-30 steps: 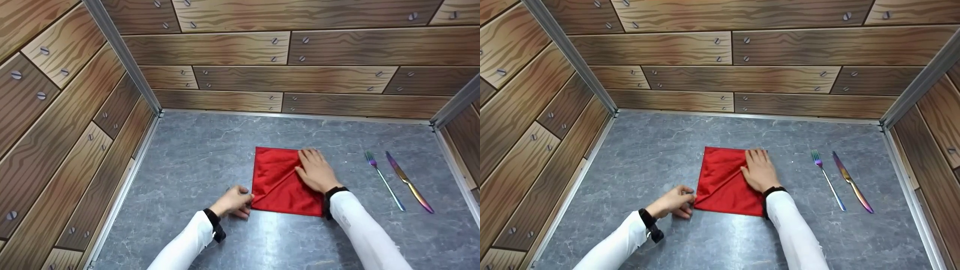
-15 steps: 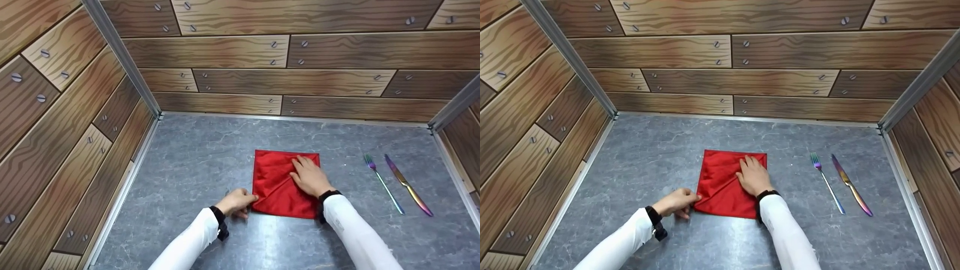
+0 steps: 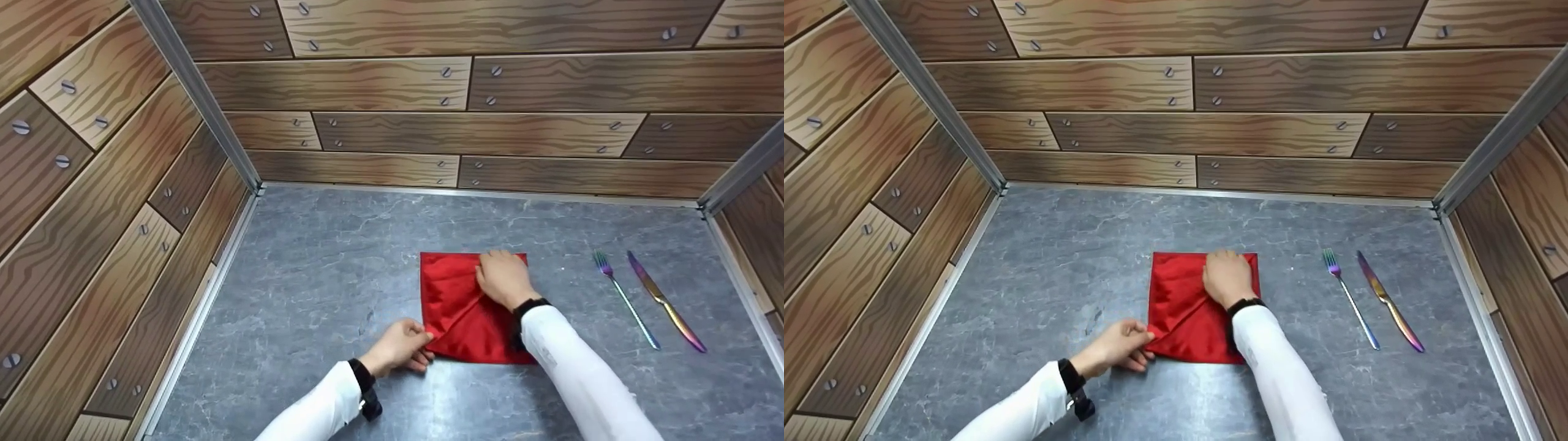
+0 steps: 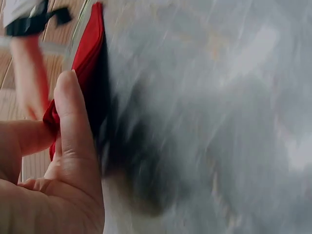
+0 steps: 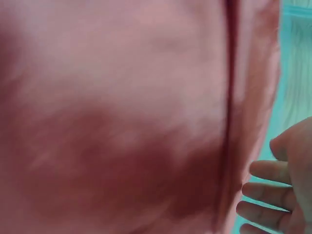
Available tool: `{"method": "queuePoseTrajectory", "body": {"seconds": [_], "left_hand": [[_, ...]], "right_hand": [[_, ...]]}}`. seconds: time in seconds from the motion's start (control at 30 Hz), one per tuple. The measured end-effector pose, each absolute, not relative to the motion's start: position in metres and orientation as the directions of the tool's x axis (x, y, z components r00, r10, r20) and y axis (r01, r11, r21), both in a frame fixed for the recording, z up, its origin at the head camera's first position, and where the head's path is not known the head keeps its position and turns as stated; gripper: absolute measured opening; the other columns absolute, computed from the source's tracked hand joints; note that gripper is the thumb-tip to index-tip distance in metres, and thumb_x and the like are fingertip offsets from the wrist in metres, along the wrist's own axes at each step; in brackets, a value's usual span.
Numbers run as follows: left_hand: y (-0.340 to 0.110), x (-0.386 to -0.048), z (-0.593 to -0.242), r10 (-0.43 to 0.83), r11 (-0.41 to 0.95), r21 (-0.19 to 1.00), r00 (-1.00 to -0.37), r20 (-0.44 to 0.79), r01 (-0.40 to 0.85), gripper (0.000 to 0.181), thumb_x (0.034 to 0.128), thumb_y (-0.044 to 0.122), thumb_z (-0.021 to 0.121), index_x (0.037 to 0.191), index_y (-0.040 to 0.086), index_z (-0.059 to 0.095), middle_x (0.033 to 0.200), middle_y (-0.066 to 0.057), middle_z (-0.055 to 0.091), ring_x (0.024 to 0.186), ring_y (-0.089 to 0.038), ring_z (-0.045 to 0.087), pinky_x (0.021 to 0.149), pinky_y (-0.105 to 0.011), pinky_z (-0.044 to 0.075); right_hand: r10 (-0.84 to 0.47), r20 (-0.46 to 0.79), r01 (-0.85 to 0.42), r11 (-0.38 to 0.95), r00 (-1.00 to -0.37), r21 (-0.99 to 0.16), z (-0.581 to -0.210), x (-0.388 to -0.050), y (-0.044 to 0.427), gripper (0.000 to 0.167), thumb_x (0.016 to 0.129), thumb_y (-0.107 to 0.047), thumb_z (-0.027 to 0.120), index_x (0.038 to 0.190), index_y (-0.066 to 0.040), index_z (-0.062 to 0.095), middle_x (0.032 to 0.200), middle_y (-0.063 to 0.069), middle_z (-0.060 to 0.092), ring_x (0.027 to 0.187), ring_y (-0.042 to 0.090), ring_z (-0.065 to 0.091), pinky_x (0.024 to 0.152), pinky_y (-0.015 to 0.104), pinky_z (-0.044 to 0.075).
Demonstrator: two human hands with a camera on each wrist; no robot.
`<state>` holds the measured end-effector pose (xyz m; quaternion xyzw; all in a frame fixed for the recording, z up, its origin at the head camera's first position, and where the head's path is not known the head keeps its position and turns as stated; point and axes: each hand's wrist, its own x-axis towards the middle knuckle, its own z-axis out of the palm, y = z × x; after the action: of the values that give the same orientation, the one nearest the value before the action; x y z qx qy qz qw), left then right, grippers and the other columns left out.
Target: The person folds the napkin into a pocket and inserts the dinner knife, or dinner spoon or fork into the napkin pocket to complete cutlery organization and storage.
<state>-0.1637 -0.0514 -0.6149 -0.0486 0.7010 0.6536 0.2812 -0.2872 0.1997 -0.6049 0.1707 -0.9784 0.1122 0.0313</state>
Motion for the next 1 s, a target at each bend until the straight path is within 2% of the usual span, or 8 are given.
{"method": "queuePoseTrajectory", "body": {"seconds": [0.17, 0.3, 0.47, 0.63, 0.8, 1.0], "left_hand": [[-0.044, -0.155, -0.617, 0.302, 0.114, 0.905, -0.854, -0.424, -0.409, 0.016, 0.0994, 0.015, 0.066, 0.104, 0.003, 0.056, 0.077, -0.018, 0.071, 0.052, -0.016, 0.063, 0.052, -0.034, 0.06], [-0.042, -0.15, -0.616, 0.289, 0.109, 0.912, -0.865, -0.409, -0.395, 0.018, 0.0996, 0.016, 0.067, 0.105, 0.004, 0.055, 0.077, -0.018, 0.071, 0.052, -0.016, 0.063, 0.051, -0.035, 0.06], [-0.036, -0.143, -0.614, 0.293, 0.161, 0.93, -0.884, -0.365, -0.331, 0.018, 0.0993, 0.018, 0.068, 0.104, 0.006, 0.055, 0.074, -0.015, 0.071, 0.051, -0.015, 0.063, 0.05, -0.036, 0.06], [-0.03, -0.138, -0.613, 0.302, 0.206, 0.936, -0.892, -0.337, -0.285, 0.017, 0.0979, 0.019, 0.069, 0.104, 0.008, 0.057, 0.071, -0.013, 0.07, 0.049, -0.014, 0.062, 0.048, -0.036, 0.059], [-0.027, -0.137, -0.611, 0.315, 0.224, 0.941, -0.895, -0.317, -0.254, 0.017, 0.0981, 0.019, 0.069, 0.102, 0.008, 0.057, 0.07, -0.014, 0.07, 0.048, -0.014, 0.062, 0.047, -0.037, 0.059], [-0.027, -0.138, -0.61, 0.331, 0.232, 0.943, -0.892, -0.307, -0.239, 0.016, 0.0984, 0.019, 0.069, 0.102, 0.008, 0.057, 0.07, -0.015, 0.07, 0.047, -0.014, 0.062, 0.047, -0.038, 0.059]], "right_hand": [[-0.337, 0.085, -0.345, 0.875, -0.938, -0.34, -0.59, -0.294, 0.156, 0.02, 0.097, -0.019, 0.066, 0.103, -0.001, 0.068, 0.098, 0.018, 0.07, 0.096, 0.041, 0.067, 0.083, 0.055, 0.055], [-0.398, 0.053, -0.386, 0.839, -0.916, -0.383, -0.589, -0.294, 0.12, 0.028, 0.094, -0.022, 0.07, 0.111, 0.001, 0.066, 0.103, 0.018, 0.067, 0.097, 0.039, 0.067, 0.082, 0.053, 0.056], [-0.445, -0.002, -0.42, 0.846, -0.895, -0.329, -0.593, -0.291, 0.096, 0.052, 0.084, -0.023, 0.078, 0.121, 0.006, 0.057, 0.116, 0.024, 0.058, 0.102, 0.045, 0.062, 0.085, 0.054, 0.055], [-0.441, -0.034, -0.419, 0.872, -0.897, -0.254, -0.6, -0.287, 0.087, 0.058, 0.078, -0.024, 0.08, 0.122, 0.005, 0.056, 0.118, 0.024, 0.055, 0.097, 0.045, 0.062, 0.078, 0.054, 0.057], [-0.461, -0.008, -0.452, 0.873, -0.887, -0.183, -0.604, -0.284, 0.082, 0.06, 0.081, -0.027, 0.079, 0.127, 0.005, 0.057, 0.114, 0.022, 0.058, 0.094, 0.044, 0.064, 0.076, 0.053, 0.057], [-0.478, 0.06, -0.481, 0.868, -0.877, -0.123, -0.604, -0.282, 0.08, 0.043, 0.084, -0.011, 0.073, 0.122, 0.005, 0.061, 0.106, 0.022, 0.061, 0.087, 0.042, 0.065, 0.072, 0.053, 0.058]]}}
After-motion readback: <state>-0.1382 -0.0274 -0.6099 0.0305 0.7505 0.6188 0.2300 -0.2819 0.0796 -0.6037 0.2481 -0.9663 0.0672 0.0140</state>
